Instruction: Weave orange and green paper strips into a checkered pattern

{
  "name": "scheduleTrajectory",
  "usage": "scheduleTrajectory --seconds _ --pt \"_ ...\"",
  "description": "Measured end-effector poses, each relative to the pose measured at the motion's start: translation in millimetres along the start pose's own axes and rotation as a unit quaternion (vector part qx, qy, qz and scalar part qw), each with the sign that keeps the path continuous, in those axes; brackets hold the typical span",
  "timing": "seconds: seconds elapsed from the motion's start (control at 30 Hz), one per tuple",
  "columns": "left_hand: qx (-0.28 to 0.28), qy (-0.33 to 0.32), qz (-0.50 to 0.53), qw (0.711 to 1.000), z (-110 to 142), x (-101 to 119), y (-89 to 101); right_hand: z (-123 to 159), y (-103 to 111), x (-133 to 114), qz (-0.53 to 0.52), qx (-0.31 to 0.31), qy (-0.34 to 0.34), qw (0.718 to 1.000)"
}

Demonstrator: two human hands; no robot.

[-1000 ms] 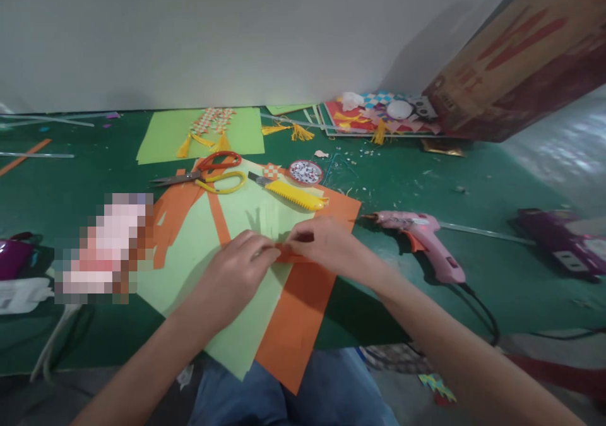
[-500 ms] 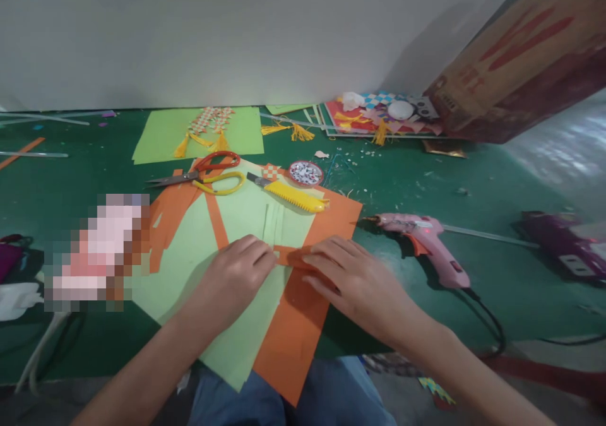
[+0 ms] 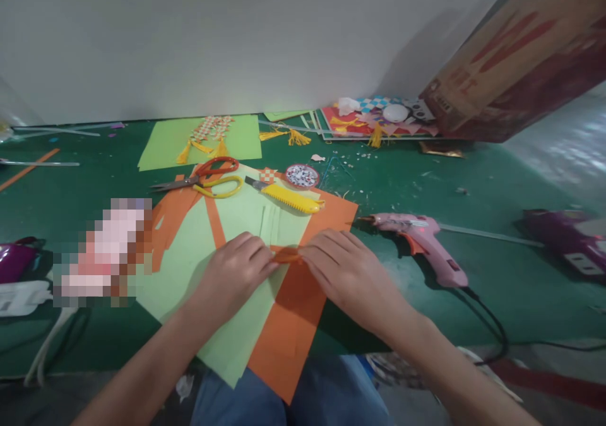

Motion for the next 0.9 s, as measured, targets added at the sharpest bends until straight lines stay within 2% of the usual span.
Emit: scheduleTrajectory --seconds 0.2,0.4,0.57,0.73,0.9 --pt "0.005 0.009 0.012 1.000 -2 -1 1.2 -11 8 7 -0.093 0.018 -0.049 0.994" --pt "0.011 -0.010 -0.012 1.000 -2 3 0.7 -15 9 4 -0.104 0.049 -0.054 0.992" --pt "0.031 0.028 0.003 0.999 -2 -2 2.9 -18 11 -3 -0.120 0.091 -0.052 0.987" --pt "0.030 0.058 0.041 0.997 0 -6 3.4 -9 22 5 -0.072 0.128 -0.084 0.986" --pt "0.036 0.077 0.056 0.995 2 -9 6.0 28 48 25 0.059 0.180 -0.175 0.966"
Point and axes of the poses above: each hand's wrist, its own z-axis away from the middle knuckle, its own y-axis out of the back of the hand, x = y × z, the point moved 8 cm from there along -z, towards the middle knuckle, and after that the axes turned 1 degree about x, right-handed, at the moved point
